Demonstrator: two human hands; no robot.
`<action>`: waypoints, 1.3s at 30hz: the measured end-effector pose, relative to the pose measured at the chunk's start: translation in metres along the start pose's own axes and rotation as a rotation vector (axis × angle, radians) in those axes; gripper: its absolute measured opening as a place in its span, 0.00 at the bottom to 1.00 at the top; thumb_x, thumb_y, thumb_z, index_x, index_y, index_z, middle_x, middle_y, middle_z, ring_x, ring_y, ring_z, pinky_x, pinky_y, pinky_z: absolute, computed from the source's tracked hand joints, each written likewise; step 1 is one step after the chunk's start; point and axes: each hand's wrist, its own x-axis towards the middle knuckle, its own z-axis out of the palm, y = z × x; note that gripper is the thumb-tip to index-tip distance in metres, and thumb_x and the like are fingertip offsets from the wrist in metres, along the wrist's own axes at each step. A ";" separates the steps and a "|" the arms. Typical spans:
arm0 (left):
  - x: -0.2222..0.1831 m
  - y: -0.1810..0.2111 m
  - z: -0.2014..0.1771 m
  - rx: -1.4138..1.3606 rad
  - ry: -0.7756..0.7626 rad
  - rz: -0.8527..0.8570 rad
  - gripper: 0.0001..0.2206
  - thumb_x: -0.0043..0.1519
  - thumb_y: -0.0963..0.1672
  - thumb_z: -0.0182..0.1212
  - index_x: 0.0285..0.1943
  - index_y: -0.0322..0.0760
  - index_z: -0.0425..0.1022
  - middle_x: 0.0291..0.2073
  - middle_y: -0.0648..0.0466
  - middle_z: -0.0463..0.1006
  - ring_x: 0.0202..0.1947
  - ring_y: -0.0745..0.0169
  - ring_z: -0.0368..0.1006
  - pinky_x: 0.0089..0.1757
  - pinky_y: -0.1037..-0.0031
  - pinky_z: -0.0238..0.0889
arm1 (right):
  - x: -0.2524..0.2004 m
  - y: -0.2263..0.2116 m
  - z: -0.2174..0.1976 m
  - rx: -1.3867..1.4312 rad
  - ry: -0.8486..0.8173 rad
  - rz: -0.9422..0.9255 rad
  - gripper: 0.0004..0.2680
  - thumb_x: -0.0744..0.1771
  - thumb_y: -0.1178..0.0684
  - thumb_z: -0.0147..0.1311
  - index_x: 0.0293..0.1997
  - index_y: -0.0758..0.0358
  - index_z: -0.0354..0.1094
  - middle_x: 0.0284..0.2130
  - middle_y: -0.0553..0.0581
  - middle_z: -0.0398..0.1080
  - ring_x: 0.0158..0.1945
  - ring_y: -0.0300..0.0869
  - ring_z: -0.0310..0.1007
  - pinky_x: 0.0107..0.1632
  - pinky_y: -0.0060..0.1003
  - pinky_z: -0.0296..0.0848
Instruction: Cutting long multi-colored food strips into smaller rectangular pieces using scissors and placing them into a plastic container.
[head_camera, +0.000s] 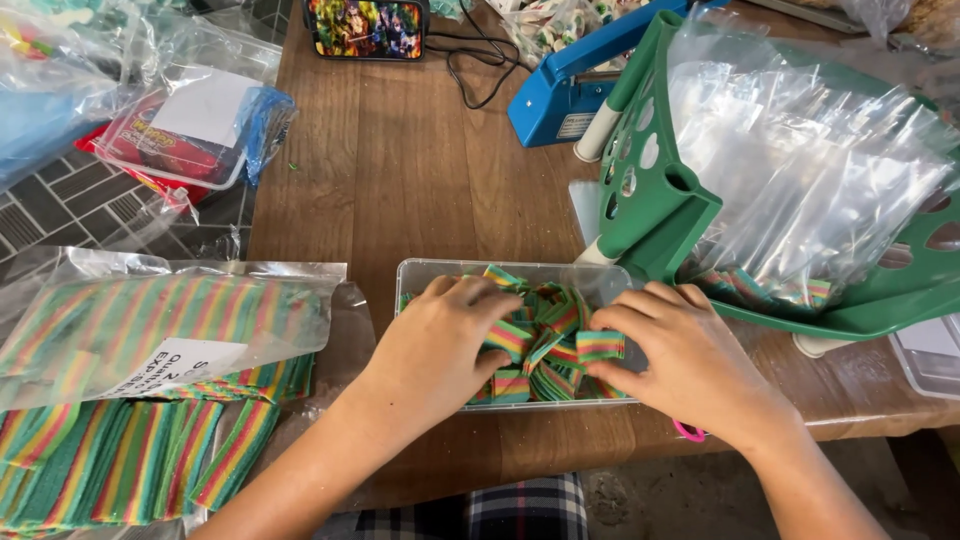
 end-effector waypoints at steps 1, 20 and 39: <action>0.002 0.003 0.003 0.001 -0.002 0.000 0.24 0.51 0.43 0.72 0.59 0.40 0.77 0.52 0.50 0.78 0.46 0.40 0.71 0.46 0.53 0.69 | 0.000 -0.002 0.000 0.002 0.000 0.001 0.10 0.63 0.38 0.63 0.42 0.44 0.73 0.37 0.39 0.73 0.44 0.42 0.71 0.48 0.42 0.62; -0.052 -0.020 0.001 -1.097 0.573 -0.372 0.31 0.69 0.51 0.42 0.80 0.40 0.41 0.80 0.46 0.44 0.80 0.48 0.40 0.71 0.59 0.36 | -0.023 -0.058 0.060 1.459 0.635 0.307 0.28 0.67 0.33 0.51 0.70 0.60 0.53 0.75 0.61 0.51 0.80 0.52 0.44 0.77 0.51 0.44; -0.079 0.039 -0.035 -0.711 0.459 0.006 0.35 0.74 0.60 0.38 0.78 0.31 0.47 0.81 0.31 0.36 0.84 0.39 0.30 0.76 0.53 0.31 | -0.052 -0.067 0.056 1.408 0.794 0.187 0.36 0.68 0.18 0.52 0.78 0.49 0.40 0.76 0.74 0.43 0.81 0.68 0.41 0.78 0.59 0.45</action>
